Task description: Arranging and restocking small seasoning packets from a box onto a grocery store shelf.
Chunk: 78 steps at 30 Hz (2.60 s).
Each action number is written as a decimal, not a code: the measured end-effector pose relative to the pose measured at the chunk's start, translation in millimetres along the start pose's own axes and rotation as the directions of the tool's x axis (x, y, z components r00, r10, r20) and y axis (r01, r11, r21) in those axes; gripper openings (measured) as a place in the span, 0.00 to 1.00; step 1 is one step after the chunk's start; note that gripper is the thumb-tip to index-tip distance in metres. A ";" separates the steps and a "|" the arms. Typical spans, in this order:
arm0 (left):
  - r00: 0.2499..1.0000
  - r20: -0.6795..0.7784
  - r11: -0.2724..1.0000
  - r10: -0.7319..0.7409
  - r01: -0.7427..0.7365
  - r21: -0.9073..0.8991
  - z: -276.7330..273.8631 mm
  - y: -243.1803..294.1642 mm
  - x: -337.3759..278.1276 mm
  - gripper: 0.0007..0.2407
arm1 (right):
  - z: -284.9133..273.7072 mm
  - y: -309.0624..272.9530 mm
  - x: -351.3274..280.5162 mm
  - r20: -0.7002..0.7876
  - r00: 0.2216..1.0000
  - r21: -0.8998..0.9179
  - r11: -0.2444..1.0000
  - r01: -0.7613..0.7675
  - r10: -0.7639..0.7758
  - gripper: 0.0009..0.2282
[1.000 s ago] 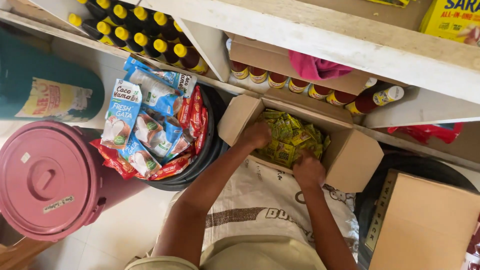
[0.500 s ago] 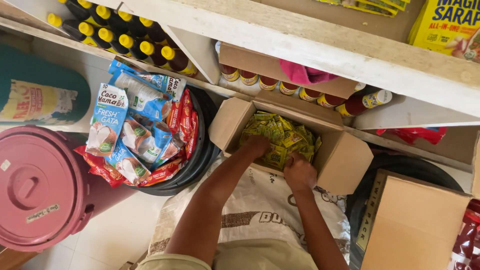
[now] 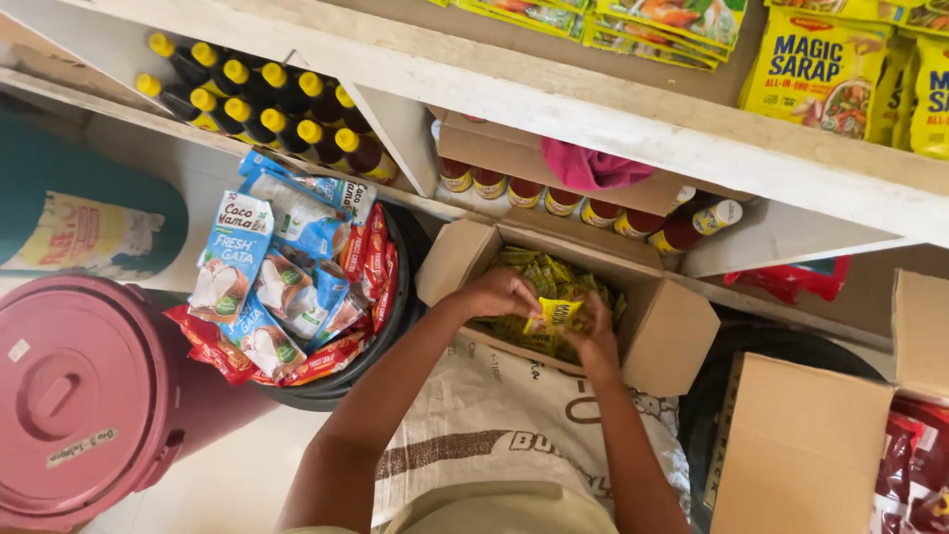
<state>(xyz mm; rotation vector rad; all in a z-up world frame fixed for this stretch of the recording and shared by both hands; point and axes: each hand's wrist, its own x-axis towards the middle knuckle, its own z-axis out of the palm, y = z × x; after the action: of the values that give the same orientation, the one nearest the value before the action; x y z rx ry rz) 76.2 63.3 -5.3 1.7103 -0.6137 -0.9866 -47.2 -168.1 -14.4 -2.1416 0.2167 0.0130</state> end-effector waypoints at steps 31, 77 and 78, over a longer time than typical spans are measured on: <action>0.860 -0.356 0.616 -0.365 -0.064 -0.786 79.9 55.1 -26.1 0.13 | -57.6 -58.5 11.3 0.144 0.936 0.403 0.844 -0.353 0.323 0.09; 0.545 -0.561 0.634 0.623 0.067 0.770 -86.0 555.3 158.9 0.07 | -337.4 -337.8 171.7 -0.750 0.440 -0.463 0.867 0.183 -0.493 0.10; 0.557 -0.553 0.628 0.620 0.071 0.775 -85.5 556.7 157.5 0.07 | -336.6 -339.5 170.0 -0.748 0.457 -0.468 0.871 0.150 -0.481 0.10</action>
<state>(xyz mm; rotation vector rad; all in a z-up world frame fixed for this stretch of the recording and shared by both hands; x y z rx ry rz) 264.1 -208.5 477.2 2.3757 -0.6957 0.4682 149.4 -292.5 436.5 -2.3206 0.3861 -1.3800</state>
